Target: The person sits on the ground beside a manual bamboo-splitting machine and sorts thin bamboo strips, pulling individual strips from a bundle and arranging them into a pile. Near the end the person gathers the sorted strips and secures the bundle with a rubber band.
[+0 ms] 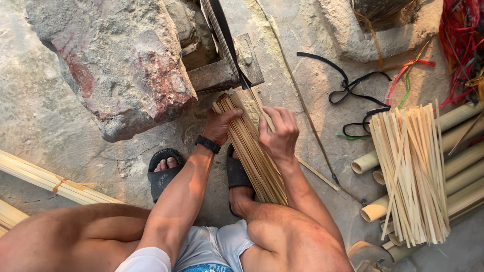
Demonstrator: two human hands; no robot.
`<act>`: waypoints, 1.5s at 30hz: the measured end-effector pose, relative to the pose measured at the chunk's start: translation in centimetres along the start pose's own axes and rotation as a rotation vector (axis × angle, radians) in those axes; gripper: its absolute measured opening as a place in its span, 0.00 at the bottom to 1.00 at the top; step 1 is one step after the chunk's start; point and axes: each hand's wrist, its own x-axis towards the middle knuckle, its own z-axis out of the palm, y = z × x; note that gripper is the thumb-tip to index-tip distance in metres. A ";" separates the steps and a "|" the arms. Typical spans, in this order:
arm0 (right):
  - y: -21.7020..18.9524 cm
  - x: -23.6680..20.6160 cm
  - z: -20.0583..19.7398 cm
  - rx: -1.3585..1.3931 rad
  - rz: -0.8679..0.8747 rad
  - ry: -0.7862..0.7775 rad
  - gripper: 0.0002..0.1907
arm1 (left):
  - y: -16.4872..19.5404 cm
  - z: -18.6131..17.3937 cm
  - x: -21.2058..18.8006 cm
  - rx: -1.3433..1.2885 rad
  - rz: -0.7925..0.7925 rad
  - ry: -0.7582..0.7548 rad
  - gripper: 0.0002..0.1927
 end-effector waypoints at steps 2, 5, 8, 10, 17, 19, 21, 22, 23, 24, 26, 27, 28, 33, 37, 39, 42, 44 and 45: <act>-0.5 -1.4 -1.4 -0.159 -0.155 0.119 0.12 | -0.3 -0.1 -0.1 -0.046 -0.004 -0.023 0.16; -0.5 -2.2 -1.4 0.271 0.010 -0.040 0.06 | -0.7 -0.4 0.0 -0.079 -0.035 -0.032 0.16; 0.1 -2.3 -0.3 0.219 0.133 -0.018 0.03 | -0.9 -0.5 0.2 -0.071 -0.064 -0.018 0.16; 0.7 -1.8 0.6 0.175 0.097 -0.004 0.02 | -0.9 -0.5 0.3 -0.068 -0.121 -0.035 0.16; 0.5 3.0 5.2 0.056 0.029 0.023 0.03 | -0.2 0.0 0.0 -0.036 -0.028 0.004 0.17; 0.4 3.8 5.0 0.074 0.001 0.025 0.03 | 0.0 0.0 -0.1 0.009 -0.011 0.015 0.18; 0.5 3.4 3.7 0.072 -0.011 0.003 0.03 | 0.1 0.1 -0.2 0.004 -0.025 0.000 0.18; 0.5 2.6 2.4 0.068 -0.011 -0.024 0.03 | 0.2 0.1 -0.3 -0.001 -0.031 -0.004 0.18; 0.2 1.4 1.3 0.065 -0.009 -0.055 0.03 | 0.1 0.0 -0.4 0.005 -0.032 0.015 0.18; 0.0 0.3 0.5 0.003 -0.062 0.001 0.04 | 0.1 -0.1 -0.3 0.010 -0.029 0.029 0.19; -0.1 -1.8 -1.1 -0.127 -0.175 0.107 0.09 | -0.1 -0.1 -0.2 -0.018 -0.045 0.011 0.19; 0.0 -2.4 -1.3 -0.026 -0.126 0.030 0.09 | -0.1 -0.1 0.0 -0.045 -0.064 -0.022 0.20; 0.1 -2.9 -1.2 0.078 -0.077 -0.046 0.09 | -0.2 -0.1 0.0 -0.069 -0.083 -0.052 0.20; 0.8 -3.2 0.2 0.260 0.239 -0.213 0.04 | -0.7 0.0 0.1 -0.025 -0.039 -0.037 0.20; 0.8 -3.0 0.0 0.305 0.247 -0.174 0.03 | -0.8 -0.3 0.2 -0.023 -0.003 -0.010 0.20; 0.8 -2.9 0.0 0.322 0.218 -0.165 0.04 | -0.9 -0.5 0.3 -0.024 -0.024 0.017 0.20; 1.0 -2.6 0.5 0.270 0.161 -0.095 0.04 | -1.1 -0.5 0.3 -0.024 -0.011 0.024 0.19; 1.4 -2.1 1.4 0.139 0.102 -0.058 0.04 | -1.1 -0.4 0.4 -0.015 0.000 0.018 0.19; 1.6 -1.8 1.8 0.137 0.091 -0.042 0.04 | -1.1 -0.3 0.4 -0.007 -0.003 0.014 0.19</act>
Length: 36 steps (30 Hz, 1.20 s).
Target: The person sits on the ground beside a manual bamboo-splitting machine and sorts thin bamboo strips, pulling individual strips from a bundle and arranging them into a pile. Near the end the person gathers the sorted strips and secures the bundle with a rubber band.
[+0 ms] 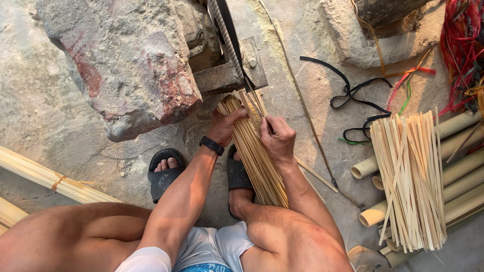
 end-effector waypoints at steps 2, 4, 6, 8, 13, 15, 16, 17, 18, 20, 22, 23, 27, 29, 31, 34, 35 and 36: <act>0.2 1.1 1.5 -0.001 -0.028 0.030 0.05 | 0.2 0.1 0.1 -0.004 -0.009 -0.028 0.19; 0.3 2.7 2.9 -0.024 -0.031 0.026 0.07 | 0.3 0.1 0.1 -0.027 -0.024 -0.073 0.18; 0.2 4.0 3.9 -0.025 -0.039 0.028 0.07 | 0.4 0.0 0.1 -0.002 -0.030 -0.060 0.17; -0.1 4.5 3.8 -0.009 -0.048 0.040 0.07 | 0.4 0.0 0.0 0.002 -0.030 -0.062 0.16; -1.1 0.8 -1.1 -0.138 -0.121 0.042 0.05 | 0.2 -0.3 0.0 -0.035 -0.087 -0.065 0.17; -1.3 -0.5 -2.1 -0.220 -0.188 0.092 0.06 | 0.2 -0.3 0.1 -0.054 -0.068 -0.091 0.17; -1.5 -1.2 -2.1 -0.231 -0.211 0.097 0.08 | 0.1 -0.3 0.0 -0.064 -0.066 -0.104 0.17; -1.5 -1.6 -2.1 -0.240 -0.234 0.104 0.10 | 0.0 -0.2 0.1 -0.046 -0.044 -0.112 0.16; -1.5 -1.8 -1.9 -0.099 -0.120 0.024 0.08 | -0.2 0.0 0.0 -0.026 -0.023 -0.117 0.16; -1.4 -1.5 -1.0 0.196 0.106 -0.130 0.06 | -0.2 -0.1 0.0 -0.007 0.004 -0.116 0.16; -1.1 -0.6 -0.4 0.068 0.057 -0.022 0.06 | -0.3 0.0 0.0 -0.021 0.013 -0.109 0.16; -1.0 -0.1 -0.2 0.000 0.034 0.032 0.05 | -0.3 -0.1 -0.1 -0.041 -0.007 -0.093 0.16; -1.3 3.2 1.8 -0.031 -0.016 0.005 0.04 | 0.0 -0.3 -0.2 -0.050 -0.002 -0.067 0.19; -1.7 4.5 2.8 -0.050 -0.029 0.001 0.03 | 0.2 -0.3 -0.2 -0.031 0.023 -0.066 0.19; -1.9 4.8 2.6 -0.013 -0.034 0.030 0.04 | 0.3 -0.1 -0.2 -0.022 0.028 -0.074 0.20; -1.8 3.6 0.4 -0.008 0.058 -0.082 0.06 | 0.7 0.0 -0.3 -0.023 -0.104 -0.064 0.18; -1.7 2.9 -0.5 -0.012 0.103 -0.147 0.07 | 0.8 0.1 -0.5 -0.022 -0.074 -0.056 0.19; -1.7 2.0 -1.3 -0.097 -0.001 -0.057 0.08 | 0.8 0.1 -0.7 -0.022 -0.044 -0.050 0.19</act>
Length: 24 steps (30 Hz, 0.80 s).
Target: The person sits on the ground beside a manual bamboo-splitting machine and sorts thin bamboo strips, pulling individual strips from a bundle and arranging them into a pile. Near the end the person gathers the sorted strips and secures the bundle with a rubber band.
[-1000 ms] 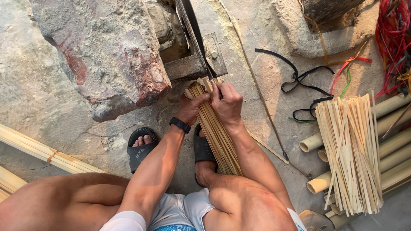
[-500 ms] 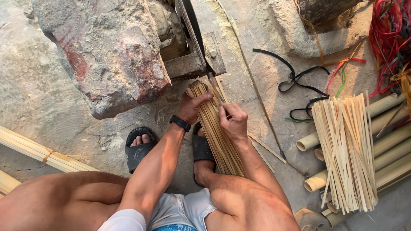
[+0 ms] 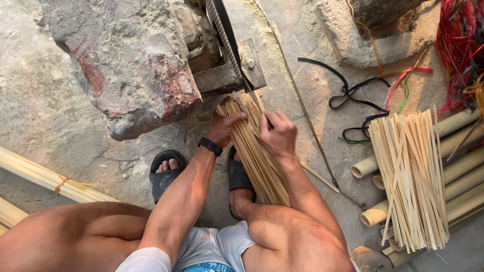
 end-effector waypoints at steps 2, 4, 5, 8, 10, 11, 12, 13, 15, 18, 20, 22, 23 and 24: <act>0.3 -2.1 -1.5 -0.180 -0.201 0.182 0.12 | 0.0 0.1 0.0 -0.012 -0.001 -0.002 0.19; 0.2 -3.6 -1.2 0.013 -0.185 0.056 0.12 | -0.1 0.1 0.0 -0.030 -0.076 -0.014 0.17; 0.3 -4.1 -0.9 0.112 -0.175 -0.005 0.11 | -0.3 0.2 0.0 -0.008 -0.047 -0.022 0.17; 0.8 -3.8 0.5 0.177 0.062 -0.060 0.08 | -0.6 0.2 0.2 0.017 0.029 -0.039 0.16; 1.3 -2.7 1.2 0.096 0.059 -0.043 0.07 | -0.8 0.2 0.3 -0.036 0.047 -0.047 0.16; 1.5 -1.8 1.5 0.056 0.058 -0.032 0.07 | -0.7 0.1 0.3 -0.042 0.040 -0.034 0.16; 1.4 -0.9 2.0 0.057 0.031 -0.014 0.07 | -0.6 0.1 0.3 -0.048 0.032 -0.020 0.17; 1.3 0.2 2.6 0.059 0.002 0.005 0.06 | -0.5 0.0 0.3 -0.053 0.025 -0.005 0.17; 0.8 2.1 3.6 0.066 -0.013 0.011 0.06 | -0.3 0.0 0.3 -0.006 0.049 0.013 0.16; 0.0 3.4 4.0 0.078 0.005 0.007 0.06 | -0.1 0.2 0.1 -0.014 0.068 0.016 0.16; -0.4 3.2 3.3 0.085 -0.027 0.054 0.05 | 0.0 0.7 0.0 -0.030 0.069 0.012 0.17; -0.3 2.0 1.4 0.027 0.046 -0.063 0.06 | 0.2 1.0 -0.2 -0.025 0.067 0.024 0.18; -0.4 1.3 0.7 0.001 0.083 -0.119 0.06 | 0.4 1.1 -0.4 -0.010 0.067 0.023 0.19; -0.4 0.3 0.0 -0.066 -0.008 -0.015 0.07 | 0.6 1.1 -0.5 0.003 0.070 0.019 0.20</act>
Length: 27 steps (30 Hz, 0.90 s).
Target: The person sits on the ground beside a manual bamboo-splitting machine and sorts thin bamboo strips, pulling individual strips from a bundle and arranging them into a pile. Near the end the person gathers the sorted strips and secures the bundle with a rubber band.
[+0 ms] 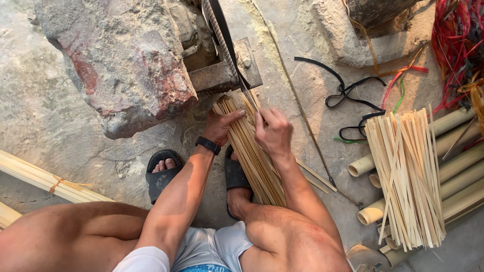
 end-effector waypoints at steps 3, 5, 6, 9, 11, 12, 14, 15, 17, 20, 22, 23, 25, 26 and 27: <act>0.4 -3.6 -1.6 -0.006 -0.115 0.094 0.11 | 0.3 0.3 -0.1 0.021 -0.054 -0.005 0.20; 0.8 -4.7 -1.0 0.273 0.016 -0.130 0.08 | 0.1 0.2 -0.2 0.041 -0.060 -0.003 0.19; 1.1 -5.0 -0.6 0.268 -0.002 -0.106 0.06 | 0.0 0.2 -0.1 0.056 -0.034 -0.003 0.18; 1.9 -5.0 0.5 0.263 0.003 -0.030 0.05 | -0.2 -0.2 0.2 0.000 -0.110 -0.080 0.17; 2.0 -4.2 0.9 0.267 0.087 0.026 0.06 | -0.3 -0.5 0.6 -0.041 -0.140 -0.105 0.18; 1.9 -3.7 0.9 0.229 0.056 0.048 0.05 | -0.5 -0.6 0.5 -0.049 -0.119 -0.087 0.19; 1.5 -2.1 1.3 0.155 -0.006 0.095 0.05 | -0.6 -0.7 0.6 -0.066 -0.097 -0.085 0.19; 1.1 -1.2 1.6 0.140 -0.005 0.094 0.05 | -0.7 -0.8 0.7 -0.078 -0.096 -0.099 0.19; 0.3 0.4 2.4 0.110 -0.006 0.087 0.05 | -0.9 -0.9 0.8 -0.081 -0.063 -0.092 0.19; -0.4 2.2 3.2 0.106 -0.012 0.092 0.04 | -1.0 -0.9 0.9 -0.089 -0.019 -0.070 0.19; -0.6 2.7 3.1 0.114 -0.037 0.137 0.03 | -1.1 -0.9 0.9 -0.135 -0.058 -0.089 0.19; -0.6 2.6 2.7 0.117 -0.050 0.161 0.02 | -1.0 -0.8 0.9 -0.113 -0.030 -0.073 0.19; -0.5 1.9 1.6 0.134 -0.037 0.108 0.02 | -0.9 -0.5 0.7 -0.067 0.026 -0.045 0.20; -0.4 1.7 1.0 0.143 -0.032 0.083 0.02 | -0.7 -0.4 0.6 -0.058 -0.005 -0.050 0.20; -0.2 1.1 0.2 0.125 -0.024 0.086 0.01 | -0.6 -0.4 0.5 -0.049 -0.034 -0.053 0.20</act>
